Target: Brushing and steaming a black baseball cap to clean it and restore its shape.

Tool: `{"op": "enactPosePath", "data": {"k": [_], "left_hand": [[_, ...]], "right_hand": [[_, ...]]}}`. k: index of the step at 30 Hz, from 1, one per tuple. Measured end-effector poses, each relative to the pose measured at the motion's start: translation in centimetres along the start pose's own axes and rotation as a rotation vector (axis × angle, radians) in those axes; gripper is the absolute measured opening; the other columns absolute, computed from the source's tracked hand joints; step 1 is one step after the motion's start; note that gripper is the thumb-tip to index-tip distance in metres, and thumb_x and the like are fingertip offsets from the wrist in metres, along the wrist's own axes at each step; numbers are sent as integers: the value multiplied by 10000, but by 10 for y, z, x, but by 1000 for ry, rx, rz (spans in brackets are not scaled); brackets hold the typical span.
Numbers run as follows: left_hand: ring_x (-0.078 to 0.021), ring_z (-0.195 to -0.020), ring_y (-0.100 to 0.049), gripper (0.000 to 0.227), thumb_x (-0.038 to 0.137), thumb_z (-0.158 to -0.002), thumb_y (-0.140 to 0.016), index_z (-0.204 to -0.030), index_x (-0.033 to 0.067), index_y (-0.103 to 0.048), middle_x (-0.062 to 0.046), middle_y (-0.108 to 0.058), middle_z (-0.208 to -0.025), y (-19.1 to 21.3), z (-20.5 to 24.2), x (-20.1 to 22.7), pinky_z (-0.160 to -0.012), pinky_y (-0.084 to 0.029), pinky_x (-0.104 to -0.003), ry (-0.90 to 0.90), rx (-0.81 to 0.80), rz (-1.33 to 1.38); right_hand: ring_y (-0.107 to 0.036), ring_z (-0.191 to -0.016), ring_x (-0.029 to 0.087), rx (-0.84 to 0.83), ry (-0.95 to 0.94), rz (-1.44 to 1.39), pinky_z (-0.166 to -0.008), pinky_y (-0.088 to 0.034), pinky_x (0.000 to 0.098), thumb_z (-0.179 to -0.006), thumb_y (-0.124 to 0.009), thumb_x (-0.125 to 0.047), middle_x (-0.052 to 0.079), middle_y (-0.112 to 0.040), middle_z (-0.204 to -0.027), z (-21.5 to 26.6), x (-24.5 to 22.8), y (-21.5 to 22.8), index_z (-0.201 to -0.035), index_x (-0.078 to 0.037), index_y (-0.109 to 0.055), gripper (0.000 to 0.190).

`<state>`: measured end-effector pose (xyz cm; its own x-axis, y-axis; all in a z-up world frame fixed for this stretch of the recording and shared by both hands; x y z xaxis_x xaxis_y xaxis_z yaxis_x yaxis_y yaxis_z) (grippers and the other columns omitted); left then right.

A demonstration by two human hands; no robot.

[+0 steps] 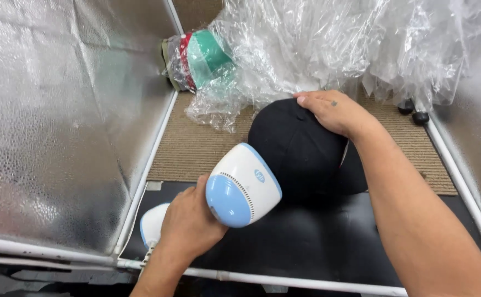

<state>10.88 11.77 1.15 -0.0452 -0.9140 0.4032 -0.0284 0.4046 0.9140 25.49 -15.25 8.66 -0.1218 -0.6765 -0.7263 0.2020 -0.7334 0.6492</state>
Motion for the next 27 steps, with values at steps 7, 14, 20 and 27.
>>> {"op": "enactPosePath", "data": {"k": [7, 14, 20, 27], "left_hand": [[-517, -1149, -658, 914, 474, -640, -816, -1384, 150, -396, -311, -717, -1121, 66, -46, 38, -946, -517, -620, 187, -118, 221], [-511, -1096, -693, 801, 227, -679, -637, -1430, 17, -453, -321, -716, -1115, 118, -62, 111, -907, -555, -595, -66, -254, -200], [-456, -1065, -711, 783, 442, -713, -604, -1390, 60, -509, -228, -727, -1104, 93, -104, 121, -858, -560, -615, -140, -186, -401], [-411, -1000, -732, 667, 405, -735, -604, -1305, 63, -551, -169, -734, -1026, 85, -89, 139, -826, -568, -614, -226, -160, -372]], "right_hand": [[-608, -1268, 382, 109, 156, 46, -1037, -499, 485, -972, -527, -511, 119, -705, -1301, -37, 26, -1, -1319, -311, -712, 441], [-573, -1303, 374, 118, 144, 56, -1058, -486, 497, -978, -511, -519, 126, -696, -1313, -29, 21, -1, -1307, -336, -719, 430], [-553, -1329, 374, 95, 141, 53, -1090, -461, 515, -979, -491, -496, 136, -675, -1345, -31, 25, -5, -1339, -319, -701, 453], [-534, -1364, 345, 84, 116, 72, -1111, -446, 493, -966, -494, -494, 99, -659, -1388, -19, 12, -2, -1339, -325, -699, 458]]}}
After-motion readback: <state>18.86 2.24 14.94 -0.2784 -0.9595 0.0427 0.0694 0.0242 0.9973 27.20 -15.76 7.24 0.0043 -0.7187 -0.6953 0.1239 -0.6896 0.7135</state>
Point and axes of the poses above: each hand's wrist, its own z-axis away from the middle knuckle, its own y-axis out of the back of the hand, x = y × z, the point moved 6 cm from there along -z, towards the middle knuckle
